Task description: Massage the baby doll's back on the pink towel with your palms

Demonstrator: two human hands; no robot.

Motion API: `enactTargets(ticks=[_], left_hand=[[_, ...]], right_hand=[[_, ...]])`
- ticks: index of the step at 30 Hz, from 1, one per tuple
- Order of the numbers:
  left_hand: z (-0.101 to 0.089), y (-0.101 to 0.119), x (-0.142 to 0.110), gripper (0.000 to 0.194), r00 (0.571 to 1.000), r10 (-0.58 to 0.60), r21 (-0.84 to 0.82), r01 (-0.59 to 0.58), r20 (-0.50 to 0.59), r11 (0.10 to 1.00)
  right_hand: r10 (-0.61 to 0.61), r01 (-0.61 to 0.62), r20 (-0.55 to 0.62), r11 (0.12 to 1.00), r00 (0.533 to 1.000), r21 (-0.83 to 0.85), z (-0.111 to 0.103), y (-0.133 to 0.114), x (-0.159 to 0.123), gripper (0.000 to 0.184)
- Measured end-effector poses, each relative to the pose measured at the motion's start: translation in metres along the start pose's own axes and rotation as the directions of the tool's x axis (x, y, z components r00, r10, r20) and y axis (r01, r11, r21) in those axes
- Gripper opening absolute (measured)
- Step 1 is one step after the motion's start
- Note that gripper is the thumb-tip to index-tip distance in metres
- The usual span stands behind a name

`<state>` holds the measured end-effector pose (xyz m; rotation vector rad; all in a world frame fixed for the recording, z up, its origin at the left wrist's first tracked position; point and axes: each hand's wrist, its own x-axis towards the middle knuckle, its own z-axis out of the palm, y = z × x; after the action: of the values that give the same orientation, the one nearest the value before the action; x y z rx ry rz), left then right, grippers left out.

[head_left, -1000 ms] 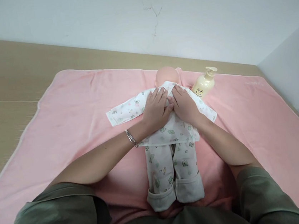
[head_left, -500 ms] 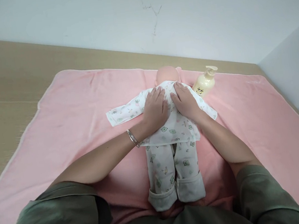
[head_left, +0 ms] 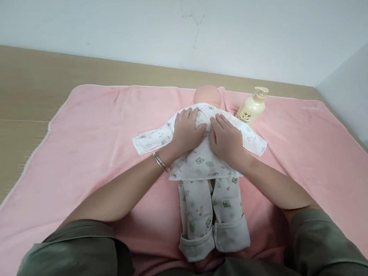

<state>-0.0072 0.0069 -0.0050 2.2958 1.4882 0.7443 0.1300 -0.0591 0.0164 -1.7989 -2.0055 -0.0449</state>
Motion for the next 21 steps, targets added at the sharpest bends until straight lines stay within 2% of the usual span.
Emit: enactTargets(ticks=[3, 6, 8, 11, 14, 16, 18, 21], left_hand=[[-0.003, 0.005, 0.000, 0.058, 1.000, 0.010, 0.029, -0.010, -0.002, 1.000], [0.000, 0.015, -0.015, 0.058, 0.996, 0.065, 0.059, -0.061, -0.068, 0.996], [0.002, 0.021, -0.025, 0.057, 0.991, 0.107, 0.046, -0.104, -0.075, 0.994], [0.000, 0.020, -0.024, 0.056, 0.992, 0.122, 0.008, -0.122, -0.022, 0.993], [-0.003, 0.009, -0.008, 0.057, 0.995, 0.089, -0.023, -0.088, 0.034, 0.996], [-0.003, 0.003, 0.000, 0.057, 0.997, 0.071, -0.027, -0.070, 0.025, 0.997], [-0.001, 0.002, 0.001, 0.055, 0.997, 0.082, -0.005, -0.082, -0.014, 0.997], [0.002, 0.012, -0.012, 0.053, 0.992, 0.112, 0.059, -0.109, -0.057, 0.992]], right_hand=[[0.009, -0.010, 0.024, 1.000, 1.000, 0.022, -0.001, 0.003, 0.006, 0.052], [0.048, -0.056, 0.107, 0.996, 0.993, 0.069, 0.000, 0.018, 0.023, 0.057], [0.056, -0.068, 0.151, 0.995, 0.987, 0.072, 0.000, 0.023, 0.031, 0.060], [0.025, -0.030, 0.170, 0.999, 0.985, 0.026, -0.003, 0.016, 0.024, 0.061], [-0.028, 0.034, 0.196, 0.999, 0.980, -0.028, -0.009, -0.002, 0.004, 0.062], [-0.056, 0.067, 0.219, 0.997, 0.974, -0.041, -0.012, -0.010, -0.005, 0.062], [-0.067, 0.076, 0.235, 0.997, 0.970, -0.028, -0.014, -0.009, -0.003, 0.061], [-0.024, 0.022, 0.256, 1.000, 0.966, 0.012, -0.012, 0.006, 0.015, 0.061]])
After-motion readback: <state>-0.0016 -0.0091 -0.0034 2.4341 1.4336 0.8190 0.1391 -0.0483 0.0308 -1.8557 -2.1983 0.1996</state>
